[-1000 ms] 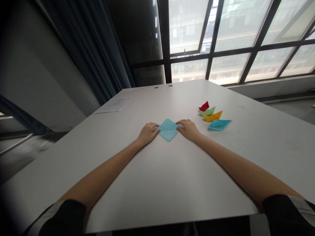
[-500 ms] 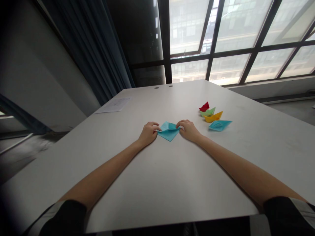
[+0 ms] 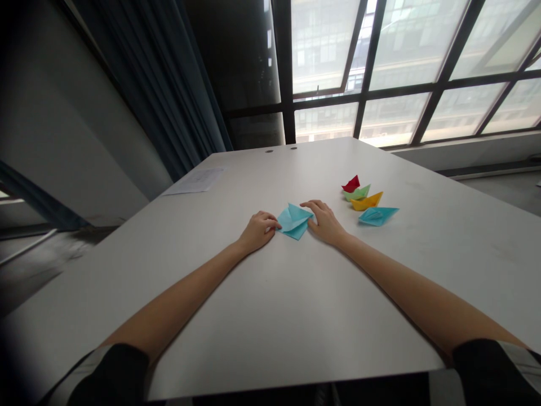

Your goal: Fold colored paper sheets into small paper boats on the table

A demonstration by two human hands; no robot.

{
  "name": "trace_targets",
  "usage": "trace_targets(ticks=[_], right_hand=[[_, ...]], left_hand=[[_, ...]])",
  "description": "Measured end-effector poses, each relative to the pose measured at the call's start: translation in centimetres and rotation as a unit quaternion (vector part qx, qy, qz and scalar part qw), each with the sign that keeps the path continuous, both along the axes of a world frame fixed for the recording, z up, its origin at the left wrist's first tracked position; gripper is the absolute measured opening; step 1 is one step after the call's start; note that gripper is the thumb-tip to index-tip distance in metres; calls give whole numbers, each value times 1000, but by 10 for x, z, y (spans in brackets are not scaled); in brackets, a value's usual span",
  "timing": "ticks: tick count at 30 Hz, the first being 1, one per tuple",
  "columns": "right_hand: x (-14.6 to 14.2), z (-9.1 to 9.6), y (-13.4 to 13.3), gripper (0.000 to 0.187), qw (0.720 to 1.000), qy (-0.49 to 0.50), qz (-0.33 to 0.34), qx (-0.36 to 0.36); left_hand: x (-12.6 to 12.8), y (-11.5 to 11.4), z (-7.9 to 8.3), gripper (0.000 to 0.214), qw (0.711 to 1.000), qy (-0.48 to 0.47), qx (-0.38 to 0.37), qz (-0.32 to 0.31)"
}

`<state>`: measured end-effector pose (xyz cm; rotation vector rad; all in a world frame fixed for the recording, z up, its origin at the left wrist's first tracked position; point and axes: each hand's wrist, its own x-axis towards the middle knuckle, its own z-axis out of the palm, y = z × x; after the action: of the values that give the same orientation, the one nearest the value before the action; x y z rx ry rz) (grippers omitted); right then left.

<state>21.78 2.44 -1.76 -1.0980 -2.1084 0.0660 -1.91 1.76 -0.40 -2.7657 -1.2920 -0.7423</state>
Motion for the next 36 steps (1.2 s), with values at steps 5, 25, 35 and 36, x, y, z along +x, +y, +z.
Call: trace_targets(ticks=[5, 25, 35, 36], right_hand=[[0, 4, -2, 28, 999, -13, 34, -14], [-9, 12, -14, 34, 981, -141, 125, -39], [-22, 12, -19, 26, 988, -124, 89, -35], [-20, 11, -18, 26, 989, -125, 77, -33]], left_hand=[[-1, 1, 0, 25, 1000, 17, -4, -1], [22, -20, 5, 29, 996, 72, 20, 38], [19, -20, 8, 26, 991, 91, 24, 99], [19, -20, 8, 27, 989, 96, 28, 105]])
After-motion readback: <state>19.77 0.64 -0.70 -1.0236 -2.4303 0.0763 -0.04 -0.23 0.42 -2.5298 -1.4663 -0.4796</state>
